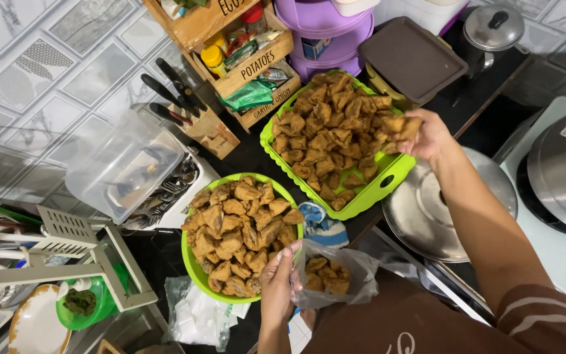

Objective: The person picks up cooked food items from large bowls and places them into small plastic bags.

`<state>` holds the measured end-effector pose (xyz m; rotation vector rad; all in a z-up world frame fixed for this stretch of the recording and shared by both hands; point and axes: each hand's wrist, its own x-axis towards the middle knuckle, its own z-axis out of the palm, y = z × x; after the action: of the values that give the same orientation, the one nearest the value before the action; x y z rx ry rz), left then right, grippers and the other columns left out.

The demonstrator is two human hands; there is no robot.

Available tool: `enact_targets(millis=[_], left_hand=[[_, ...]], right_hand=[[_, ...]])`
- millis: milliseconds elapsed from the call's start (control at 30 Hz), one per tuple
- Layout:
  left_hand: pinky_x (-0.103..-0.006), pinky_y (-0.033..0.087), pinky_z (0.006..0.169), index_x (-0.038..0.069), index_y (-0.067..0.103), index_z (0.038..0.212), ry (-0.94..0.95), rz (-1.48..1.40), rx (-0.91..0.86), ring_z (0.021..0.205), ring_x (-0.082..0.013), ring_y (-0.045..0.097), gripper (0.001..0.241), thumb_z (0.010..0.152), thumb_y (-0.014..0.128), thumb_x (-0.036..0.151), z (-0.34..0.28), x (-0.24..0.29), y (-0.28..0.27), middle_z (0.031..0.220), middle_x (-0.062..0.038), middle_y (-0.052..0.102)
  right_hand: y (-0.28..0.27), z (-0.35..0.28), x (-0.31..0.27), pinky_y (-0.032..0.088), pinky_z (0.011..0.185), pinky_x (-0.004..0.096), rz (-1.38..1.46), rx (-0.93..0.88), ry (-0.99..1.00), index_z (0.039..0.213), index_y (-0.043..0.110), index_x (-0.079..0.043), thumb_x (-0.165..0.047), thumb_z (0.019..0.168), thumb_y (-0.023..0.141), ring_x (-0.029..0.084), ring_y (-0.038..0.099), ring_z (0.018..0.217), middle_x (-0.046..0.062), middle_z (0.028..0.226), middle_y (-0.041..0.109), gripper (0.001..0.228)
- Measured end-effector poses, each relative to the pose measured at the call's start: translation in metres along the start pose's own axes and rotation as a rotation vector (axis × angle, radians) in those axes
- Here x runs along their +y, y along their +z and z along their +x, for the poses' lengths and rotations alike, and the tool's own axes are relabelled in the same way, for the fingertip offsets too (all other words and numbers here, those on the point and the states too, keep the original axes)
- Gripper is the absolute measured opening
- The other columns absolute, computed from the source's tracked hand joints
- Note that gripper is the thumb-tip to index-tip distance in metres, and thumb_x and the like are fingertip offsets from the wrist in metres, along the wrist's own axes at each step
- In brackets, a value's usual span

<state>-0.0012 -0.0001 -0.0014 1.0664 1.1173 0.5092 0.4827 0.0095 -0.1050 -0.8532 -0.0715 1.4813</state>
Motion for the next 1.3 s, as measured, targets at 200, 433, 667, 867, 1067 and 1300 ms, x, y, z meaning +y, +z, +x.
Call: enact_targets(millis=[200, 433, 667, 867, 1067, 1300], left_hand=[[-0.0244, 0.038, 0.046, 0.008, 0.079, 0.128, 0.005, -0.011, -0.004, 0.038, -0.0110, 0.046, 0.053, 0.097, 0.054, 0.043, 0.001, -0.002, -0.001, 0.042, -0.004, 0.049], [-0.0239, 0.035, 0.041, 0.008, 0.080, 0.127, -0.007, -0.026, 0.015, 0.034, -0.0100, 0.043, 0.050, 0.098, 0.056, 0.041, 0.000, 0.000, 0.001, 0.041, -0.003, 0.049], [-0.0242, 0.037, 0.046, 0.009, 0.079, 0.128, 0.006, -0.012, -0.016, 0.038, -0.0092, 0.045, 0.050, 0.099, 0.054, 0.042, -0.002, -0.003, 0.001, 0.042, -0.002, 0.051], [-0.0252, 0.048, 0.071, 0.011, 0.076, 0.131, 0.006, 0.034, -0.048, 0.045, -0.0091, 0.055, 0.051, 0.098, 0.054, 0.043, -0.015, 0.006, 0.003, 0.045, -0.001, 0.054], [-0.0234, 0.053, 0.063, 0.012, 0.074, 0.134, 0.027, 0.041, -0.074, 0.047, -0.0093, 0.058, 0.049, 0.100, 0.054, 0.041, -0.016, 0.004, 0.001, 0.046, 0.000, 0.054], [-0.0236, 0.052, 0.066, 0.012, 0.075, 0.134, 0.044, 0.068, -0.085, 0.047, -0.0096, 0.059, 0.050, 0.100, 0.052, 0.042, -0.016, 0.004, -0.001, 0.047, -0.002, 0.058]], right_hand=[[0.091, -0.033, -0.004, 0.054, 0.087, 0.040, -1.363, 0.556, -0.148, 0.094, 0.074, -0.015, -0.014, 0.084, 0.070, 0.024, 0.068, 0.095, 0.007, 0.105, 0.073, 0.011], [0.008, 0.064, 0.054, 0.045, 0.081, 0.036, -2.665, 0.586, 0.332, 0.109, 0.081, -0.026, -0.028, 0.099, 0.062, 0.027, 0.052, 0.130, 0.000, 0.128, 0.072, 0.022], [-0.009, 0.093, 0.066, 0.045, 0.086, 0.042, -2.619, 0.691, 0.417, 0.134, 0.071, -0.027, -0.038, 0.105, 0.049, 0.028, 0.055, 0.132, -0.002, 0.141, 0.065, 0.038], [0.030, 0.064, 0.047, 0.045, 0.096, 0.044, -2.677, 0.592, 0.496, 0.135, 0.065, -0.030, -0.030, 0.098, 0.063, 0.028, 0.053, 0.137, -0.004, 0.141, 0.063, 0.037], [0.095, -0.007, 0.005, 0.059, 0.072, 0.036, -2.302, 0.548, 0.390, 0.116, 0.078, -0.015, -0.056, 0.099, 0.053, 0.027, 0.071, 0.103, 0.004, 0.106, 0.074, 0.051], [0.109, -0.066, 0.012, 0.059, 0.087, 0.034, -1.277, 0.039, 0.087, 0.119, 0.073, -0.006, -0.020, 0.093, 0.068, 0.026, 0.073, 0.096, 0.012, 0.112, 0.078, 0.030]])
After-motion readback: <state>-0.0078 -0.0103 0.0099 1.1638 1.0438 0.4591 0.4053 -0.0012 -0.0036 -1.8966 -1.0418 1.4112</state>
